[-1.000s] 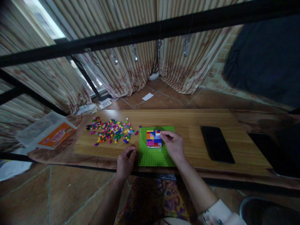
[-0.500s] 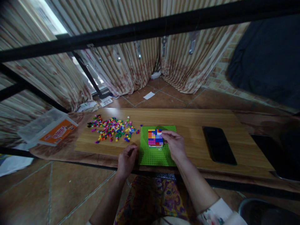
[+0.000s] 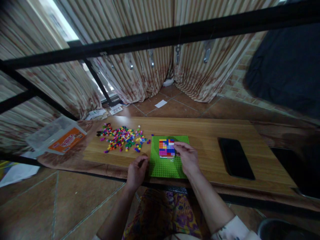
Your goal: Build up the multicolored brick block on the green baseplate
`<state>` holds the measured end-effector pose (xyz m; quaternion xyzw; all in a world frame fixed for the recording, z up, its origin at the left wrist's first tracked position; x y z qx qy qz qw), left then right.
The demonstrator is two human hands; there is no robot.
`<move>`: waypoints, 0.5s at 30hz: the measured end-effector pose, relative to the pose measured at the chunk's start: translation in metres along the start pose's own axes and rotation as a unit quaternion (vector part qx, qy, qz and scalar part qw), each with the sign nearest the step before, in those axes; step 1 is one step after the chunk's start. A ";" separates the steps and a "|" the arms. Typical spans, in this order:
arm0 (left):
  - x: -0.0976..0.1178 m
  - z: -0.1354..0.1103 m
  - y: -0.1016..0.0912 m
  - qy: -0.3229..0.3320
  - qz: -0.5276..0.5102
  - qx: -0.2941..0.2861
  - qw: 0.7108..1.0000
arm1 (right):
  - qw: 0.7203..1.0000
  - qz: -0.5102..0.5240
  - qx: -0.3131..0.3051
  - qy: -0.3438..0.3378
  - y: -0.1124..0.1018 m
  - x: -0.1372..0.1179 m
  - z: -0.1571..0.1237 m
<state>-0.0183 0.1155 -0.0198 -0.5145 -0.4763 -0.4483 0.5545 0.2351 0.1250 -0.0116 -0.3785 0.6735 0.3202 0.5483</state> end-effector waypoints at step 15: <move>0.013 0.025 -0.045 0.040 0.174 0.118 0.977 | 0.998 -0.063 0.027 -0.009 -0.042 0.019 -0.023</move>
Point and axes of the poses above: each hand's wrist, its own z-axis towards the middle knuckle, its own y-axis out of the palm, x = y × z, the point moved 8 cm from there along z, towards the middle knuckle, and after that the axes turned 12 degrees about -z, right-handed, at the moved point
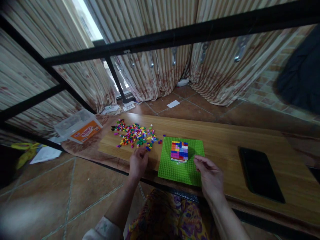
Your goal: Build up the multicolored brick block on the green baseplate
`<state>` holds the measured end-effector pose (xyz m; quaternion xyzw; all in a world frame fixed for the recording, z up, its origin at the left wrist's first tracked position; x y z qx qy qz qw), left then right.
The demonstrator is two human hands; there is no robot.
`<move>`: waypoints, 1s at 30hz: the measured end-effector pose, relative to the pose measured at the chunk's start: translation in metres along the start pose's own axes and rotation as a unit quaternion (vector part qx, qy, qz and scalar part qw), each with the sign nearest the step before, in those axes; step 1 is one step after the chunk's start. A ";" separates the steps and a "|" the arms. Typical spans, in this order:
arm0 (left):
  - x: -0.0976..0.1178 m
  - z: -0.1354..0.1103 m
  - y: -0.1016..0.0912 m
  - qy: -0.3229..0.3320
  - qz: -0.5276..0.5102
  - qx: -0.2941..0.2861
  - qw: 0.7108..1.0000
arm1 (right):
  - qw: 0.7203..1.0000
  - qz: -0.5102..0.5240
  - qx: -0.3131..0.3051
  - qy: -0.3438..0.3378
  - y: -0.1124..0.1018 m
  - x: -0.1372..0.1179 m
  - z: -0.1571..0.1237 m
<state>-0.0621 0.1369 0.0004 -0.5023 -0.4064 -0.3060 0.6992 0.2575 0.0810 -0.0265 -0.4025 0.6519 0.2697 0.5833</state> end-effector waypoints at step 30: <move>0.054 -0.057 0.057 -0.086 -0.333 -0.188 0.920 | 0.987 -0.089 -0.102 -0.080 0.025 -0.037 -0.034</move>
Point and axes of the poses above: each hand's wrist, its own z-axis towards the middle knuckle, its own y-axis out of the palm, x = y × z, the point moved 8 cm from there along z, towards the middle knuckle, and after that the axes turned 12 degrees about -z, right-handed, at the moved point
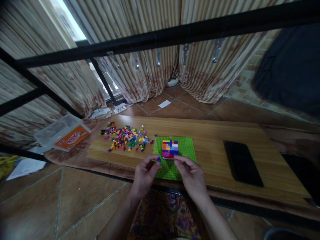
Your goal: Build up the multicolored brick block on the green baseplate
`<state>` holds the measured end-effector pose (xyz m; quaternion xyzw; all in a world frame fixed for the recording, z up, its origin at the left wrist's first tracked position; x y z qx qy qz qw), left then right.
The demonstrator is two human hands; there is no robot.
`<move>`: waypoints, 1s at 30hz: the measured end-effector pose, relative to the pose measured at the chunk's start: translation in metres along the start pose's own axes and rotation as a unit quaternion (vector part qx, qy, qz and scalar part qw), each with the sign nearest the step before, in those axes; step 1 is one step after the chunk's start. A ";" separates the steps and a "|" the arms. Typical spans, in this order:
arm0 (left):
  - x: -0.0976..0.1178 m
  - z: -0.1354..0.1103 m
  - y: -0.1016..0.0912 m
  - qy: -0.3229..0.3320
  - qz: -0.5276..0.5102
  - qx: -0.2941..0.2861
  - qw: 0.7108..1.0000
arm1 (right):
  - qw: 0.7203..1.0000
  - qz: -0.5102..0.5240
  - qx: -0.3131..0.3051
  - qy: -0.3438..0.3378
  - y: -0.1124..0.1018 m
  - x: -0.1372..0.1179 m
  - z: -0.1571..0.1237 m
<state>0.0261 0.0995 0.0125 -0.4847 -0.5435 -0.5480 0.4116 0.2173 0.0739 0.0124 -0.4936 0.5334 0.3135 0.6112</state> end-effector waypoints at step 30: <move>0.042 0.007 0.027 0.201 0.258 0.026 0.945 | 0.960 -0.199 0.025 -0.194 -0.003 -0.045 0.039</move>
Point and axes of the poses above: each hand's wrist, its own z-axis towards the middle knuckle, its own y-axis out of the palm, x = y × z, the point moved 8 cm from there along z, towards the middle knuckle, and after that the axes turned 12 degrees about -z, right-handed, at the moved point
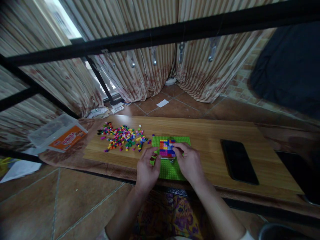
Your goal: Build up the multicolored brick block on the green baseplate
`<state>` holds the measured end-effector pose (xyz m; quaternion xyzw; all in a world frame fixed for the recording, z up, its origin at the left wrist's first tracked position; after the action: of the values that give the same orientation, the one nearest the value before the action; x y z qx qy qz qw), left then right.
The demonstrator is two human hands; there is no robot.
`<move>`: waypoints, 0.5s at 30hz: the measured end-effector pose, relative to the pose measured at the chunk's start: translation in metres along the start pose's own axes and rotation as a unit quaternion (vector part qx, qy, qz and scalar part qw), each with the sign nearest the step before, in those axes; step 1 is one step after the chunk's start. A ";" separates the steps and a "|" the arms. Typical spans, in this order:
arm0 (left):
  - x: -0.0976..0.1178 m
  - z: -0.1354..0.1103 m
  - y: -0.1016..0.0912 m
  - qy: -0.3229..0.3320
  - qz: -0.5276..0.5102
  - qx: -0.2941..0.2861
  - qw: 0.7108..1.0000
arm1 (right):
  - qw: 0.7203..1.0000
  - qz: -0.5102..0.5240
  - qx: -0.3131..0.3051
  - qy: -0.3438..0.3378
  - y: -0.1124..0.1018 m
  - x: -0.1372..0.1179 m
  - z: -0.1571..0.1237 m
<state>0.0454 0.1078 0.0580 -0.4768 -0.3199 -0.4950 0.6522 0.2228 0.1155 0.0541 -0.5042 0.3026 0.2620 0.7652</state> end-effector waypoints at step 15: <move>-0.004 0.011 0.001 0.016 0.021 -0.021 0.999 | 0.997 -0.049 0.021 -0.047 0.014 -0.006 0.010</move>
<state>0.0461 0.1191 0.0580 -0.4888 -0.2887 -0.4954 0.6575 0.2108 0.1289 0.0528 -0.4890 0.2467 0.2413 0.8011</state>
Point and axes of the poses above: each hand's wrist, its own z-axis towards the middle knuckle, its own y-axis out of the palm, x = y × z, the point moved 8 cm from there along z, towards the middle knuckle, and after that the axes turned 12 degrees about -z, right-handed, at the moved point
